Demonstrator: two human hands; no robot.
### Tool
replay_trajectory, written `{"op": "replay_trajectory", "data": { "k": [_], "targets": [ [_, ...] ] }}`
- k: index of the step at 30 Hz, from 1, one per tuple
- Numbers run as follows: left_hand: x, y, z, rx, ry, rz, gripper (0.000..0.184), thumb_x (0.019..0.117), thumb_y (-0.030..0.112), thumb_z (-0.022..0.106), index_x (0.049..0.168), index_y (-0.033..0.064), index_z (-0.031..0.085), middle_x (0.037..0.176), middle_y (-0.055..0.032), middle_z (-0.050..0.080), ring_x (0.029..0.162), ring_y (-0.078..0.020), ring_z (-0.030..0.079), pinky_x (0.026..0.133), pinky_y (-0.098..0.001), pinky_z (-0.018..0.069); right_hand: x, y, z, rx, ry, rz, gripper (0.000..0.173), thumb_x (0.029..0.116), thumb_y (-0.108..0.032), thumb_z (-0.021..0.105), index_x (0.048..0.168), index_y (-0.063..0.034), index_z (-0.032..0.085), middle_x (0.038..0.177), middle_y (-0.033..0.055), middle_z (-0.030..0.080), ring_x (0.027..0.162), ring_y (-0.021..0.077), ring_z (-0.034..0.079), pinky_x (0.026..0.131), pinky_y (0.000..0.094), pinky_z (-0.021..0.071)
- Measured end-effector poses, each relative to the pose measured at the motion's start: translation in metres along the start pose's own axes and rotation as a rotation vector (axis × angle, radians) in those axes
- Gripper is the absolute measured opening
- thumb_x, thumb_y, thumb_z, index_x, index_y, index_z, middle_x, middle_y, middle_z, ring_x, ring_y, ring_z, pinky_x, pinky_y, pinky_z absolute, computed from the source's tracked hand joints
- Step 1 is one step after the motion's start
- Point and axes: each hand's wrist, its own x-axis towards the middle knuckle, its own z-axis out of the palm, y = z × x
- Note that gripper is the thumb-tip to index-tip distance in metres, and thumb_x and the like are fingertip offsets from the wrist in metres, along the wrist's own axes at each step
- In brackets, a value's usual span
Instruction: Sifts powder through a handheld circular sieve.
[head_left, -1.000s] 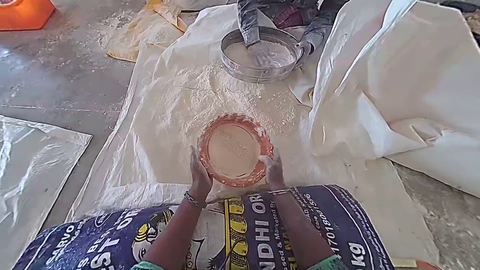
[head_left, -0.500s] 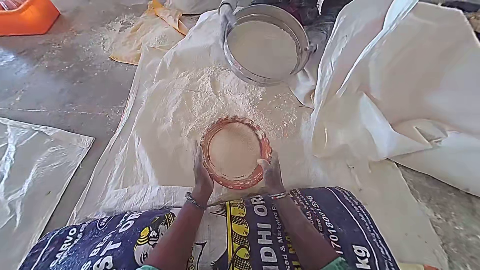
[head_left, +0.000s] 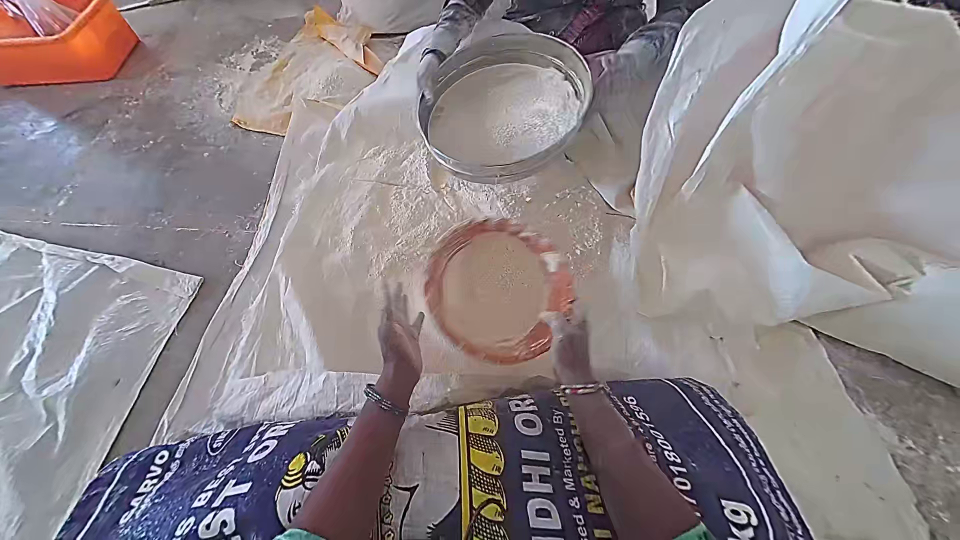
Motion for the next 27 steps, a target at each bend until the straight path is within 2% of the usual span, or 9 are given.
{"op": "replay_trajectory", "data": {
  "k": [2,4,6,10,14,18,23,25,27],
  "targets": [
    [-0.004,-0.005,0.002,0.044,-0.057,0.054,0.055,0.1109,0.029,0.017,0.161,0.0064,0.020,0.162,-0.0155,0.030,0.144,-0.0201,0.039,0.114,-0.0383,0.0375,-0.009,0.001,0.010,-0.003,-0.037,0.014,0.068,0.0905,-0.008,0.053,0.152,0.0119,0.031,0.149,0.0328,0.044,0.136,0.0296,0.049,0.112,0.0389,0.0400],
    [-0.003,0.000,-0.002,0.022,-0.094,0.019,0.059,0.1096,0.033,0.013,0.163,0.0088,0.010,0.169,-0.0132,0.012,0.155,-0.0242,0.019,0.121,-0.0482,0.0247,0.002,0.001,0.002,0.030,0.024,0.040,0.066,0.0916,-0.004,0.053,0.152,0.0108,0.032,0.149,0.0318,0.044,0.135,0.0285,0.050,0.112,0.0381,0.0411],
    [0.000,0.003,-0.002,-0.011,-0.020,-0.010,0.058,0.1108,0.036,0.013,0.163,0.0106,0.013,0.169,-0.0130,0.012,0.155,-0.0283,0.017,0.119,-0.0555,0.0249,0.010,0.000,-0.006,0.040,0.071,0.028,0.068,0.0914,-0.003,0.050,0.153,0.0112,0.027,0.151,0.0322,0.040,0.136,0.0272,0.047,0.112,0.0350,0.0393],
    [-0.010,-0.004,0.009,0.032,-0.041,-0.032,0.052,0.1119,0.031,0.020,0.156,0.0056,0.030,0.151,-0.0152,0.045,0.129,-0.0184,0.052,0.104,-0.0365,0.0462,-0.008,0.003,0.012,0.035,-0.025,0.009,0.071,0.0877,-0.007,0.052,0.152,0.0116,0.030,0.149,0.0319,0.044,0.134,0.0273,0.050,0.111,0.0364,0.0415],
    [0.001,0.002,-0.004,-0.011,-0.237,-0.151,0.059,0.1099,0.036,0.019,0.163,0.0134,0.009,0.164,-0.0171,0.026,0.144,-0.0312,0.041,0.107,-0.0508,0.0442,0.002,0.002,0.000,0.037,0.055,0.013,0.068,0.0895,-0.003,0.051,0.152,0.0123,0.029,0.149,0.0327,0.042,0.134,0.0275,0.049,0.111,0.0353,0.0406],
    [-0.011,-0.005,0.011,0.128,-0.097,-0.301,0.052,0.1073,0.020,0.046,0.154,0.0046,0.030,0.133,-0.0197,0.055,0.108,-0.0214,0.061,0.088,-0.0353,0.0531,-0.011,-0.004,0.012,-0.040,-0.022,-0.028,0.073,0.0908,-0.009,0.052,0.155,0.0122,0.024,0.155,0.0345,0.036,0.143,0.0321,0.042,0.117,0.0386,0.0345],
    [-0.013,-0.002,0.013,0.148,-0.151,-0.275,0.056,0.1094,0.023,0.041,0.161,0.0130,0.020,0.148,-0.0220,0.044,0.118,-0.0262,0.058,0.090,-0.0408,0.0526,-0.008,-0.020,-0.007,-0.448,0.041,-0.525,0.072,0.0933,-0.021,0.063,0.148,0.0163,0.037,0.151,0.0381,0.042,0.141,0.0480,0.045,0.117,0.0523,0.0382],
    [-0.012,-0.004,0.012,0.146,-0.193,-0.248,0.063,0.1059,0.017,0.044,0.162,0.0149,0.015,0.151,-0.0227,0.040,0.120,-0.0283,0.057,0.088,-0.0424,0.0535,-0.009,-0.042,-0.008,-0.572,-0.157,-0.503,0.062,0.0973,-0.023,0.060,0.149,0.0087,0.044,0.150,0.0293,0.050,0.141,0.0395,0.049,0.117,0.0488,0.0401],
    [-0.014,-0.003,0.015,0.119,-0.202,-0.256,0.067,0.1031,0.010,0.047,0.162,0.0163,0.014,0.147,-0.0238,0.042,0.113,-0.0296,0.059,0.081,-0.0431,0.0553,0.001,-0.073,0.001,-0.743,-0.496,-0.260,0.066,0.1020,-0.026,0.058,0.157,0.0010,0.034,0.162,0.0217,0.038,0.151,0.0309,0.037,0.124,0.0438,0.0301]
  ]
}}
